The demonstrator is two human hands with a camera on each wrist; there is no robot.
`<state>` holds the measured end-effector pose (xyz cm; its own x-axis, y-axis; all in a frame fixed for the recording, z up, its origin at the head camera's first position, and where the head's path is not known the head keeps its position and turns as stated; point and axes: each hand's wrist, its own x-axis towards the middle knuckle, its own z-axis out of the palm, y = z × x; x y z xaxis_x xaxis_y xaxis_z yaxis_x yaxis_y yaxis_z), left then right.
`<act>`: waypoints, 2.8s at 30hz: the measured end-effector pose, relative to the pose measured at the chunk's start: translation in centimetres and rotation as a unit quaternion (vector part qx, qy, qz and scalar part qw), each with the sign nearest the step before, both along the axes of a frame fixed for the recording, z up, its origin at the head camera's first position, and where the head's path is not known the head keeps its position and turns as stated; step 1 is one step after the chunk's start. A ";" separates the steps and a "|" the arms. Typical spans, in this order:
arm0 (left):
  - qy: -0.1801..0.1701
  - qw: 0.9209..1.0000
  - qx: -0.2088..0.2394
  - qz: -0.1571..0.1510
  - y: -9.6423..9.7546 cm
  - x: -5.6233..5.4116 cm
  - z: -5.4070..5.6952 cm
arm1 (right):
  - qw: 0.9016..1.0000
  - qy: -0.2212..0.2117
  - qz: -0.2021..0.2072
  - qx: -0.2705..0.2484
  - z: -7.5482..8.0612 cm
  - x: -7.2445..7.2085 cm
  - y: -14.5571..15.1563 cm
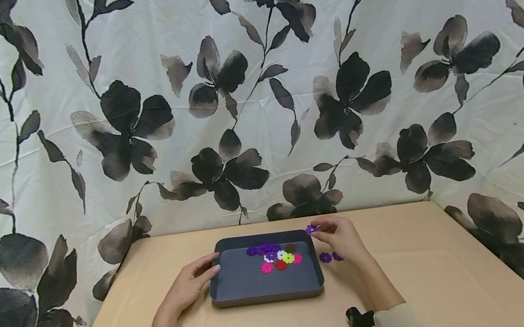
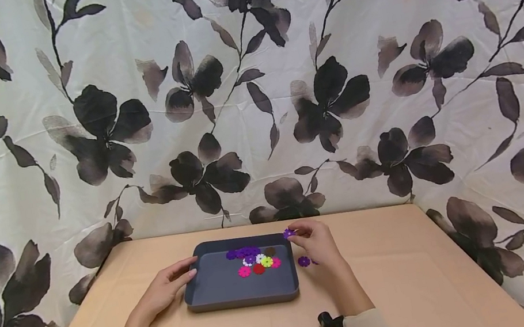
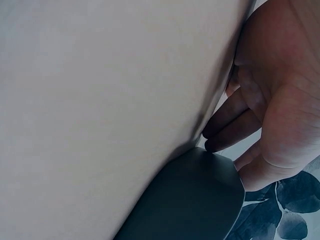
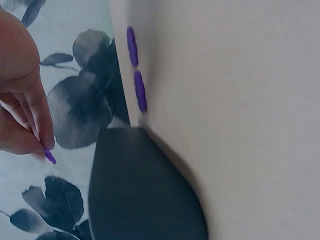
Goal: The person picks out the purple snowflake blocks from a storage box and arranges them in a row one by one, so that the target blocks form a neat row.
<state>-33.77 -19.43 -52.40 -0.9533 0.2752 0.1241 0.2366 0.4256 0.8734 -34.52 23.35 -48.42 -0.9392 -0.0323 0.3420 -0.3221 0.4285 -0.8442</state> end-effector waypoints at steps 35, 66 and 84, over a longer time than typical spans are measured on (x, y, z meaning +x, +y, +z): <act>-0.003 1.000 0.002 0.001 0.1 -0.2 -0.2 | 0.989 -0.138 0.047 0.037 -2.7 0.9 9.5; -0.006 1.000 -0.004 0.007 -0.1 0.0 -0.2 | 0.989 -0.129 -0.009 0.075 -2.1 0.7 7.6; 0.003 1.000 0.003 0.001 0.0 0.0 -0.2 | 0.999 -0.012 0.037 0.016 -0.3 -0.7 0.4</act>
<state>-33.74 -19.45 -52.64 -0.9532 0.2723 0.1311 0.2407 0.4216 0.8742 -35.22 23.77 -48.69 -0.9418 -0.1120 0.3169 -0.3334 0.4307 -0.8387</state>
